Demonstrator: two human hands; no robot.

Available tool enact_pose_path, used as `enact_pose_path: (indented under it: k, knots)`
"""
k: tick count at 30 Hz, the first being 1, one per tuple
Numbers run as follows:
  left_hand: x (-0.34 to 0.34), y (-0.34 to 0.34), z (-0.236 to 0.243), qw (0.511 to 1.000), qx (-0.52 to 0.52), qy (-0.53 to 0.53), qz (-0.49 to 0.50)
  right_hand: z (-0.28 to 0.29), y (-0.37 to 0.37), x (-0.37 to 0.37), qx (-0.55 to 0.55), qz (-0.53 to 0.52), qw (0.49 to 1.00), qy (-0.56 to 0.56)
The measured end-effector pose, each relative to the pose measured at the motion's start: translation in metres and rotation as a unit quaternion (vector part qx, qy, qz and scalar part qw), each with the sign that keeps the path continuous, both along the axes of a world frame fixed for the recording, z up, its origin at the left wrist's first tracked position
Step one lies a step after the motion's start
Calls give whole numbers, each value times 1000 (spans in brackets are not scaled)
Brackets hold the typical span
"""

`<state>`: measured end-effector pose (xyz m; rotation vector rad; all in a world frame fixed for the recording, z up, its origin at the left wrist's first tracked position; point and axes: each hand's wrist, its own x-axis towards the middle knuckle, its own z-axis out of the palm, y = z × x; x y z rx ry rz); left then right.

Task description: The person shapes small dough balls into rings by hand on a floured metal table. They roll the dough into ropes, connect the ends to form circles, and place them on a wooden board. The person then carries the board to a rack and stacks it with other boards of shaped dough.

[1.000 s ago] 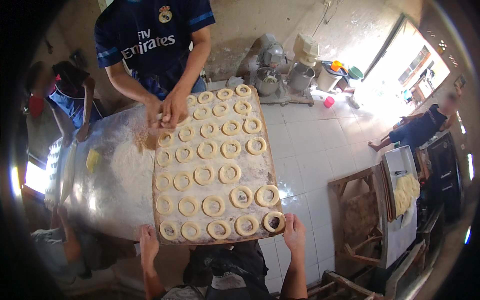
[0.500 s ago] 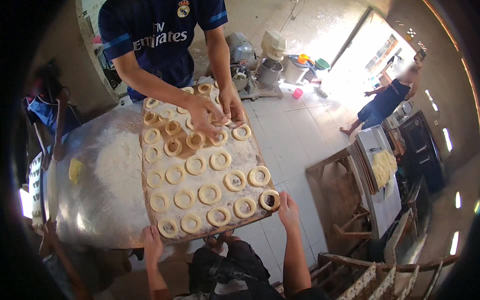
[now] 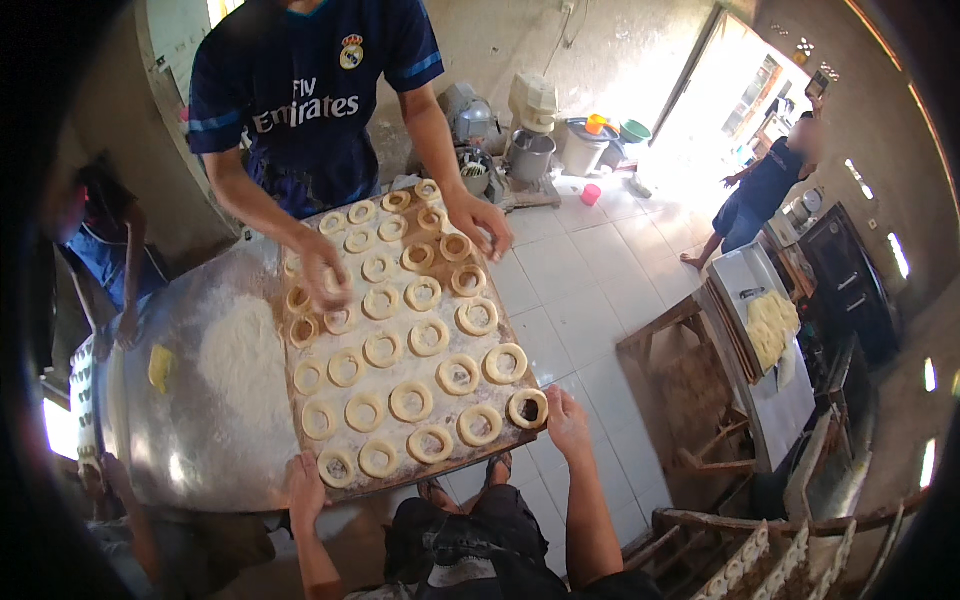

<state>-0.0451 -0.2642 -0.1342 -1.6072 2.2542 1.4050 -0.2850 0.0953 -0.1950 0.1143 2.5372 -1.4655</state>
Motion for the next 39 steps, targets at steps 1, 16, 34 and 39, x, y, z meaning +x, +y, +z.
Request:
enact_pose_path:
  k: [1,16,34,39]
  knots:
    - [-7,4,11,999,27,3,29,-1,1,-3,16,4,1000,-4]
    - [8,-29,-53,916,222,315,108,31,-15,-44,-33,-18,991,-130]
    - [-1,-49,-81,935,177,296,84,-18,-28,-3,-323,-127,937,-45]
    - [-43,-81,-81,913,193,354,-53,-17,-32,21,-345,-190,919,12]
